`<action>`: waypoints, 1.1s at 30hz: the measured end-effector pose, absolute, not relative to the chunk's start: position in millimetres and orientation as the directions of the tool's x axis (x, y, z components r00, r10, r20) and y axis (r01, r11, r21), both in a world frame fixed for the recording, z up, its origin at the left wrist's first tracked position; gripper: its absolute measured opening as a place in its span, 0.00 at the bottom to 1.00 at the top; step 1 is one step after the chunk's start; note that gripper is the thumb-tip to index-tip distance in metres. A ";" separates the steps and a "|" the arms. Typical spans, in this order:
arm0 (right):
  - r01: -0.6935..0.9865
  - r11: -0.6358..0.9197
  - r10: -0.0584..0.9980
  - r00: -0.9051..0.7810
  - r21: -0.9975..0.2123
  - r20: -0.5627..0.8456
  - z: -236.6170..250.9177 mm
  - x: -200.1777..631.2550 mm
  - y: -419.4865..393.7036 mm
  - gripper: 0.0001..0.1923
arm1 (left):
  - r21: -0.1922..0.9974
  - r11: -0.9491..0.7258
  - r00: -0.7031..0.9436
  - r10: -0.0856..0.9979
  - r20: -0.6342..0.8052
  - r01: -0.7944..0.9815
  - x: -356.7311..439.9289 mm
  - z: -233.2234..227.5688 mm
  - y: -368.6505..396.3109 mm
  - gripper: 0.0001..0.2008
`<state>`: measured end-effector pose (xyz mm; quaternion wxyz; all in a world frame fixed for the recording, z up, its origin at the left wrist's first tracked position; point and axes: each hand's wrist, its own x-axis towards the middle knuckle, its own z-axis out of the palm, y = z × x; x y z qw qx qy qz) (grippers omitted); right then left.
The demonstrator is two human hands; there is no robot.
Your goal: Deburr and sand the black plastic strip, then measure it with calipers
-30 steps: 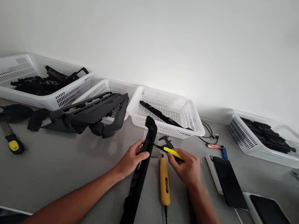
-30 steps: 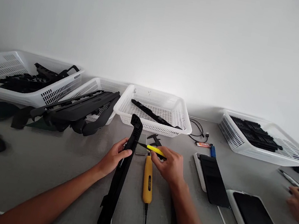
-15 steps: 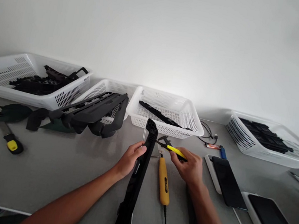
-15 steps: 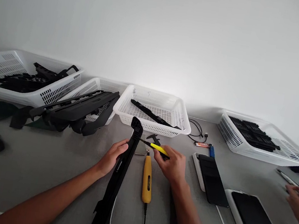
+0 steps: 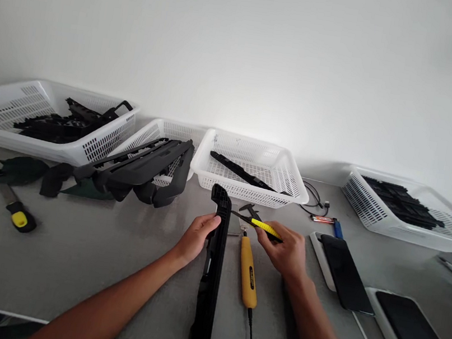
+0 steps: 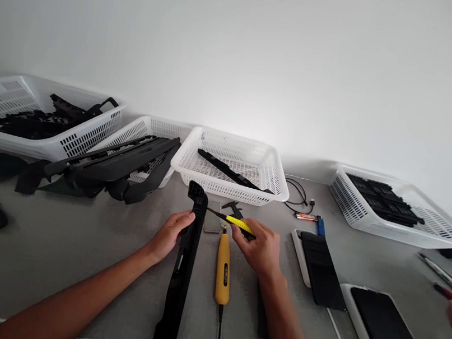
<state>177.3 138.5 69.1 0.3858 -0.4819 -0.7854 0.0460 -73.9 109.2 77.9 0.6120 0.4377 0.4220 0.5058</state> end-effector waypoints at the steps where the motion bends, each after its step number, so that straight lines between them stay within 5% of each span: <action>1: 0.727 0.526 0.794 -0.234 -0.441 0.561 69.2 177.4 138.6 0.17 | 0.965 0.106 0.138 0.988 -0.074 -0.241 -74.1 77.7 109.4 0.27; 33: 0.671 0.615 0.733 -0.294 -0.413 0.614 69.2 158.0 130.1 0.15 | 0.946 0.111 0.122 0.990 -0.077 -0.305 -71.1 80.1 109.8 0.28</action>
